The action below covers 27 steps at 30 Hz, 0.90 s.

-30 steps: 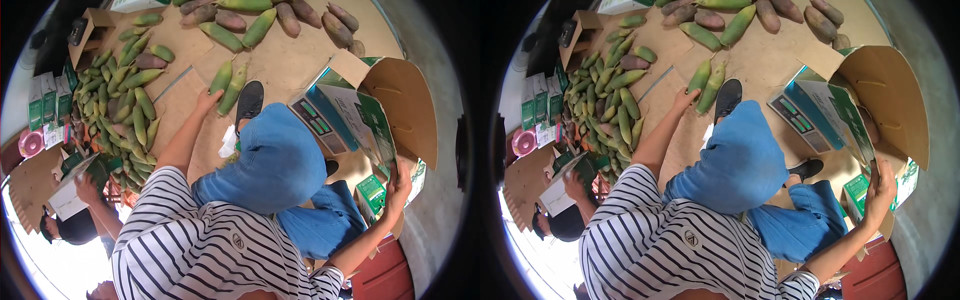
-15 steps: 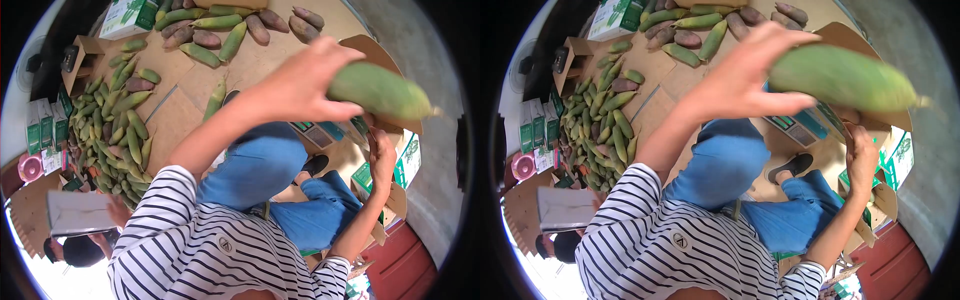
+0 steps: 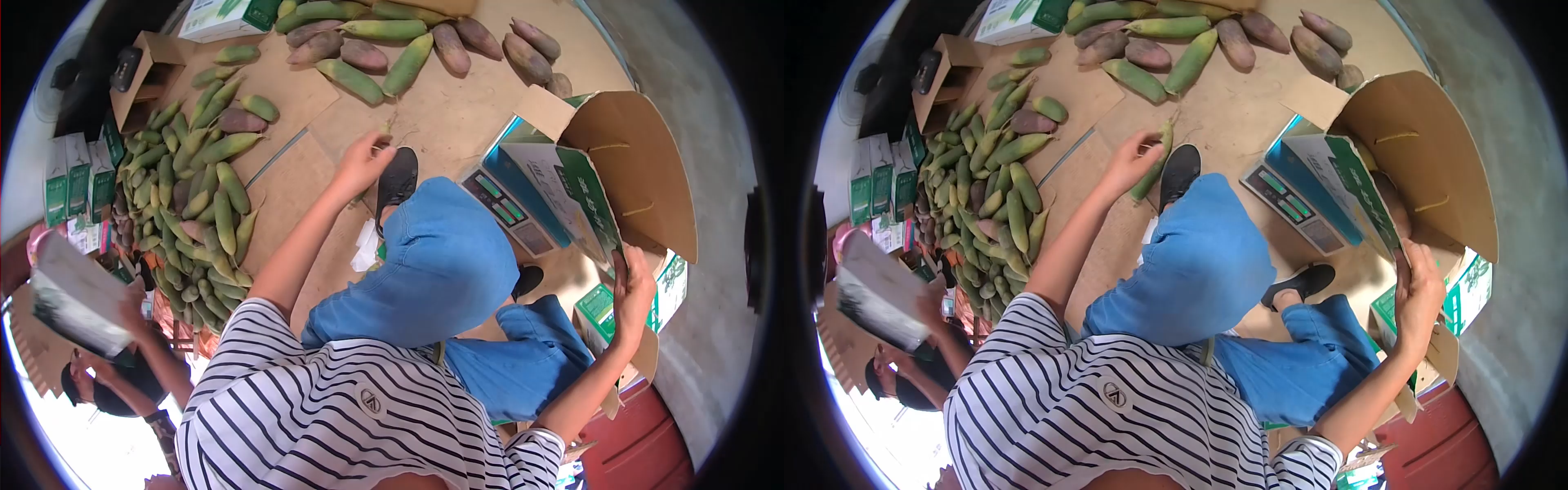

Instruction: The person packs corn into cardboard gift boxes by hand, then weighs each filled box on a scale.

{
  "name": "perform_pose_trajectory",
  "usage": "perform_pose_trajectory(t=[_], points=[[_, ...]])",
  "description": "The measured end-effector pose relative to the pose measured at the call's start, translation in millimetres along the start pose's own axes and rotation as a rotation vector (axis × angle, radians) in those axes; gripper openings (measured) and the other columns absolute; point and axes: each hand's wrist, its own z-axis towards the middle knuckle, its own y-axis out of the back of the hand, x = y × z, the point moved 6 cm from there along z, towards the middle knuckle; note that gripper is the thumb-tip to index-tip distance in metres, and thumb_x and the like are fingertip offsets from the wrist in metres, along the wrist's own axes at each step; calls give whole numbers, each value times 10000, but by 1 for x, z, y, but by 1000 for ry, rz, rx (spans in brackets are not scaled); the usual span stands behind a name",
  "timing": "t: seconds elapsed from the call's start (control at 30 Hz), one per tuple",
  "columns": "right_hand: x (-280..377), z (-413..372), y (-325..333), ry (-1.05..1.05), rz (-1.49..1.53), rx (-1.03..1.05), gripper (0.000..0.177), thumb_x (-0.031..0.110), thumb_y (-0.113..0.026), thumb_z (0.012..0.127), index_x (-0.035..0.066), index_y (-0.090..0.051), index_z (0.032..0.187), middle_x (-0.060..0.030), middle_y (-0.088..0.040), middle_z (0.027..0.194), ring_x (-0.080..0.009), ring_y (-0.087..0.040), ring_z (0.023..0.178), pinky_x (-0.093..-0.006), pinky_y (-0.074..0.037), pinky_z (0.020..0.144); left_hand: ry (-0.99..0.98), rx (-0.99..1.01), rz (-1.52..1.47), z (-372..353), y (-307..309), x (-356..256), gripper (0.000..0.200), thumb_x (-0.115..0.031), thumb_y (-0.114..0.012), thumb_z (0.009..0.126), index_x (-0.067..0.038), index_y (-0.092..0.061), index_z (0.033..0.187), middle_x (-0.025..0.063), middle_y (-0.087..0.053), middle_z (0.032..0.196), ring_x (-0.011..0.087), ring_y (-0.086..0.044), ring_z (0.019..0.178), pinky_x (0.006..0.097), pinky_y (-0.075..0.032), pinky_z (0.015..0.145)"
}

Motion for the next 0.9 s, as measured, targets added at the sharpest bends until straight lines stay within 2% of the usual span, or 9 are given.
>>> perform_pose_trajectory(t=[0.1, 0.2, 0.23, 0.27, 0.37, 0.4, 0.6, 0.7, 0.9], points=[[-3, -2, 1, -34, -24, 29, 136, 64, -627, 858, 19, -613, 986, -150, -587, 855, -352, -574, 766, -376, -458, 684, -43, -149, -150, -10, 27, -50, 280, -171, -600, 921, 16, -599, 1128, 89, -650, 1031, 144, -602, 916, 277, -484, 810], [-5, -1, 4, -115, -58, 77, 177, 100, -640, 858, 22, -624, 1017, -147, -620, 935, -325, -606, 842, -354, -475, 748, -383, -429, -276, -37, 68, -169, 235, -110, -558, 943, 12, -584, 1143, 91, -631, 1099, 147, -590, 1005, 275, -471, 857], [4, 3, 13, -48, -49, -43, 191, 100, -631, 866, 19, -626, 1039, -144, -626, 980, -307, -611, 881, -349, -476, 779, -535, -522, -269, -52, 82, -202, 265, -96, -502, 952, 10, -564, 1187, 87, -612, 1131, 163, -576, 1037, 302, -457, 902], [18, 8, 23, 17, -42, -162, 205, 101, -623, 874, 16, -627, 1061, -142, -631, 1026, -288, -616, 920, -343, -476, 809, -760, -558, -334, -65, 94, -225, 346, -165, -497, 955, 30, -515, 1240, 124, -569, 1214, 209, -565, 1090, 331, -452, 928], [62, 7, 58, 126, 250, -437, 326, 163, -565, 921, -29, -575, 1185, -165, -612, 1163, -261, -592, 1074, -356, -464, 903, -1066, -690, -527, -109, 113, -298, 678, -591, -396, 911, -84, -441, 1359, 189, -344, 1464, 404, -326, 1344, 589, -297, 1057], [84, 4, 70, 156, 425, -521, 373, 203, -522, 938, -47, -544, 1214, -188, -602, 1177, -277, -584, 1092, -362, -464, 900, -1136, -692, -573, -116, 114, -315, 677, -588, -397, 912, -83, -441, 1359, 190, -345, 1463, 403, -326, 1343, 588, -297, 1057], [130, -27, 122, 431, 969, -810, 600, 350, -364, 954, -16, -274, 1420, -213, -325, 1458, -584, -304, 1269, -562, -403, 986, -1129, -544, -651, -95, 92, -323, 668, -573, -400, 913, -76, -440, 1357, 191, -349, 1458, 400, -330, 1341, 579, -297, 1058], [131, -33, 127, 495, 1128, -882, 598, 289, -315, 930, -15, -232, 1438, -176, -295, 1482, -646, -167, 1288, -617, -351, 1016, -1106, -508, -667, -91, 87, -319, 664, -566, -401, 914, -72, -440, 1357, 192, -351, 1456, 398, -332, 1339, 574, -297, 1058], [133, -30, 123, 414, 1171, -886, 633, 265, -338, 902, -45, -203, 1437, -187, -258, 1497, -630, -175, 1298, -602, -353, 1022, -1087, -465, -711, -116, 90, -316, 656, -552, -404, 916, -66, -439, 1355, 193, -356, 1451, 395, -335, 1336, 565, -296, 1059]])
